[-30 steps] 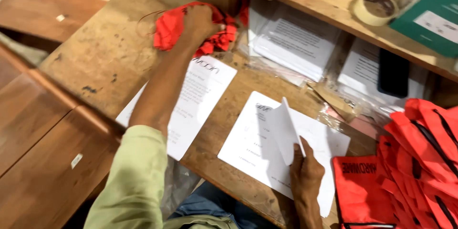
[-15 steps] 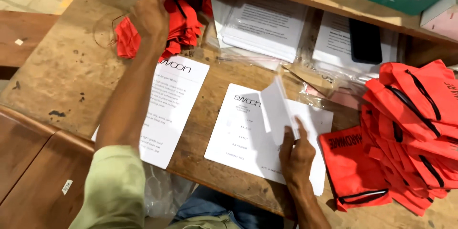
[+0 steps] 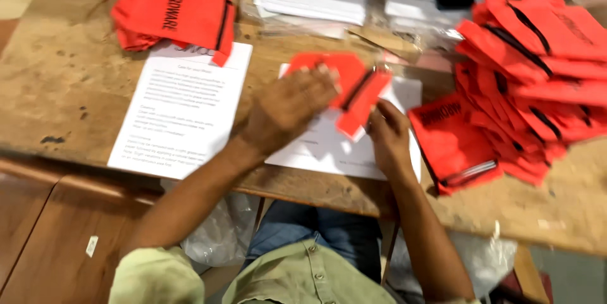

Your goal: The person folds instruction papers and places them into red fabric hardware bags by hand.

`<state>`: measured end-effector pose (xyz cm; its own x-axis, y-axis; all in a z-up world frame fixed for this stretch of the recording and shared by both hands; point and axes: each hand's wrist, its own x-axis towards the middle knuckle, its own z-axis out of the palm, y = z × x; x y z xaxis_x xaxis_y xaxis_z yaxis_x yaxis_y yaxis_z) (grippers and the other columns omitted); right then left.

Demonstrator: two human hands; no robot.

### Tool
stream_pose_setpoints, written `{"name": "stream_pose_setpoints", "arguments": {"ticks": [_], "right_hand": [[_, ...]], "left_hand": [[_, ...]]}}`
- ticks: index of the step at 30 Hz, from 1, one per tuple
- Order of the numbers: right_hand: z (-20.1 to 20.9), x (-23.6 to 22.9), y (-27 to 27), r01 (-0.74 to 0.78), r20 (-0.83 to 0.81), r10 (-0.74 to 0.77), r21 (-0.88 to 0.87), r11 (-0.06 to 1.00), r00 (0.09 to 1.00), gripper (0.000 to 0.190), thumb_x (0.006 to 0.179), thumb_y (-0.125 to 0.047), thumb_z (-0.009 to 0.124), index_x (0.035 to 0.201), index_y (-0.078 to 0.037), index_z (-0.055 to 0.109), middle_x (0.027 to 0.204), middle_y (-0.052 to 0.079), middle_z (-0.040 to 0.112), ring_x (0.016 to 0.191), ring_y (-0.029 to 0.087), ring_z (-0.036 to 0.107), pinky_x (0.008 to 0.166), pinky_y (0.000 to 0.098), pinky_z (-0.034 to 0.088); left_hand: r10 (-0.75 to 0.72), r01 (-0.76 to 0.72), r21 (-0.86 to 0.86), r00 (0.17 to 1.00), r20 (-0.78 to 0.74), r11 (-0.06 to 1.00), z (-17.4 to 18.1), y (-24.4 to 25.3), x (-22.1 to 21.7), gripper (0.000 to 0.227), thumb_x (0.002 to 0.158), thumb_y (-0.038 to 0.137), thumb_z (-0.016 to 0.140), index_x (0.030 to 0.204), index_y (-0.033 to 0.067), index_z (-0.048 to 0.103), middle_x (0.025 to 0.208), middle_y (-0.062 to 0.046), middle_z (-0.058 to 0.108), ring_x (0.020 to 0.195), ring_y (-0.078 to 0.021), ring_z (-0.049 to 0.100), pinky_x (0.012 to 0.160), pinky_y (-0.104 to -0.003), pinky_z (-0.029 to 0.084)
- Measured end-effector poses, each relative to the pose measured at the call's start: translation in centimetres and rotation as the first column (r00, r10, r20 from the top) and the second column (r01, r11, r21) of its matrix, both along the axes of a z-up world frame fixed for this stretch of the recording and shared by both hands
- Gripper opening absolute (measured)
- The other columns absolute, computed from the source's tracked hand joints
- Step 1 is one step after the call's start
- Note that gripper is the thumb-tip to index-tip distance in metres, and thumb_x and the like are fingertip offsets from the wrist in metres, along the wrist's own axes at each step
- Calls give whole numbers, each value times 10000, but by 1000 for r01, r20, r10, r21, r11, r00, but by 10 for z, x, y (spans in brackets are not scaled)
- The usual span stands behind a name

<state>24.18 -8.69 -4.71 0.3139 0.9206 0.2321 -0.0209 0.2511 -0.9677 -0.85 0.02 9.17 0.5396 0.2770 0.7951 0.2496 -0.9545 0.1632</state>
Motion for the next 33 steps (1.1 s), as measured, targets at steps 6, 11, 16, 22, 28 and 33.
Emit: {"name": "stream_pose_setpoints", "arguments": {"ticks": [6, 11, 16, 22, 28, 33], "right_hand": [[-37, 30, 10, -303, -688, 380, 239, 923, 618, 454, 1289, -381, 517, 1060, -22, 675, 946, 55, 710, 791, 148, 637, 669, 286, 508], [24, -4, -1, -214, -230, 199, -42, 976, 953, 357, 1030, -303, 632, 1132, 28, 721, 923, 68, 744, 763, 120, 673, 714, 273, 557], [12, -2, 11, -167, -162, 161, -24, 986, 974, 248, 1022, -207, 698, 1063, 34, 740, 820, 53, 723, 661, 98, 635, 613, 258, 521], [-10, -2, 17, -93, -2, 94, -92, 991, 996, 265, 992, -256, 675, 1026, -1, 736, 841, 45, 745, 651, 113, 682, 550, 247, 562], [8, -8, 12, -90, -52, 84, -138, 986, 995, 287, 994, -325, 671, 999, -50, 753, 831, 2, 732, 708, 55, 664, 544, 232, 551], [12, -12, 16, -93, 107, 109, -149, 984, 988, 349, 986, -354, 676, 866, -32, 740, 759, -23, 690, 638, 39, 547, 502, 233, 458]], "left_hand": [[-201, 224, 58, 942, -268, 973, -74, -9, 11, 332, 949, 121, 613, 1267, 99, 706, 1418, -60, 651, 1356, -257, 564, 1164, -473, 415], [-97, 117, 50, 949, -300, 992, -85, -24, -10, 296, 901, 111, 667, 1188, 95, 737, 1403, -38, 656, 1366, -266, 557, 1176, -500, 390], [51, -52, 3, 972, -231, 999, -73, -35, 8, 343, 724, 51, 708, 1052, 125, 775, 1279, -20, 707, 1264, -310, 599, 1123, -515, 414], [-36, 46, -416, 999, 31, 908, -66, -52, 59, 288, 917, 125, 758, 1185, 27, 715, 1139, -125, 695, 1038, -338, 633, 922, -447, 515], [166, -167, -148, 986, -22, 975, -85, -50, 66, 152, 960, 71, 734, 1109, 46, 748, 1018, -92, 723, 905, -281, 710, 767, -395, 569], [233, -236, -17, 966, -115, 972, -93, -41, 54, 85, 999, 60, 741, 1080, 78, 758, 930, -60, 717, 773, -235, 690, 720, -368, 546]]}}
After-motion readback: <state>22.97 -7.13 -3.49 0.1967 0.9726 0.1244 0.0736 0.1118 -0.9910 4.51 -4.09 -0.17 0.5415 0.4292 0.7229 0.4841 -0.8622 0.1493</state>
